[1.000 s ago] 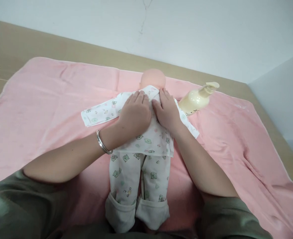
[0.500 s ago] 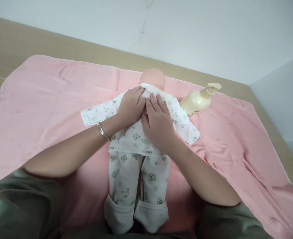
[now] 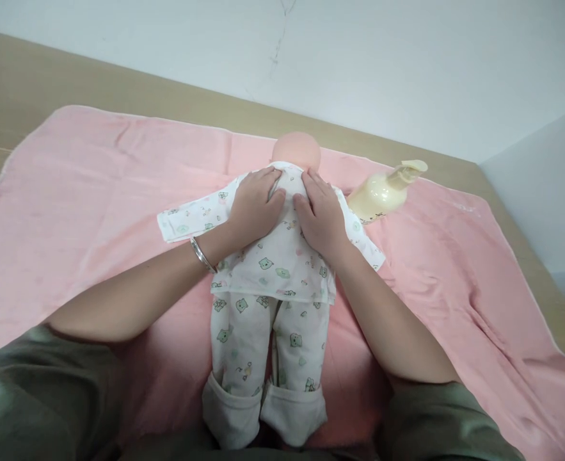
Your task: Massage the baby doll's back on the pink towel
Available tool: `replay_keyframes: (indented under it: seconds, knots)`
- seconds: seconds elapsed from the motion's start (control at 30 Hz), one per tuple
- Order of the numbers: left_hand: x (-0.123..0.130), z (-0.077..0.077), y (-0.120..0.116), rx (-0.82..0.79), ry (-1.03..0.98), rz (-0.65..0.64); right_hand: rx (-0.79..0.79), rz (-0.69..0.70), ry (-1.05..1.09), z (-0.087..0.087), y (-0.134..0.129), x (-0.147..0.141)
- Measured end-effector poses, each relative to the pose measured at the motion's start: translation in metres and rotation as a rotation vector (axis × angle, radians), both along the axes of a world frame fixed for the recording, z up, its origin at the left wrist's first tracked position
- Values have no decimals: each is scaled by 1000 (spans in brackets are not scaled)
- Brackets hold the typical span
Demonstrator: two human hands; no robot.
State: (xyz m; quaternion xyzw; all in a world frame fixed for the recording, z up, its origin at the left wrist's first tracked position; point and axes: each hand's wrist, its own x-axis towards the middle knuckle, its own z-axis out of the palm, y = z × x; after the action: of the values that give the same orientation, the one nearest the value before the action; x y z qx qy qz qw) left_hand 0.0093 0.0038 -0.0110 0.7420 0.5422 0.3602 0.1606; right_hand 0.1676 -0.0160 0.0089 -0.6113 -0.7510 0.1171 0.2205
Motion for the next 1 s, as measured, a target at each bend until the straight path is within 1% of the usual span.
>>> replay_keyframes:
  seconds: [0.13, 0.43, 0.53, 0.7, 0.77, 0.87, 1.0]
  knots:
    - [2, 2, -3, 13, 32, 6, -5, 2, 22, 1, 0, 1]
    - [4, 8, -11, 36, 149, -7, 38, 22, 66, -5, 2, 5]
    - [5, 13, -19, 20, 206, -15, 52, 52, 55, -6, 4, 9]
    - [9, 22, -37, 7, 306, -108, 85, 95, 41, -8, 7, 15]
    - [11, 22, -42, 15, 311, -111, 92, 95, 35, -8, 7, 16]
    - [11, 22, -40, 16, 275, -107, 85, 90, 17, -7, 5, 14]
    - [6, 20, -25, -40, 227, -120, 85, 59, -39, -4, 2, 7]
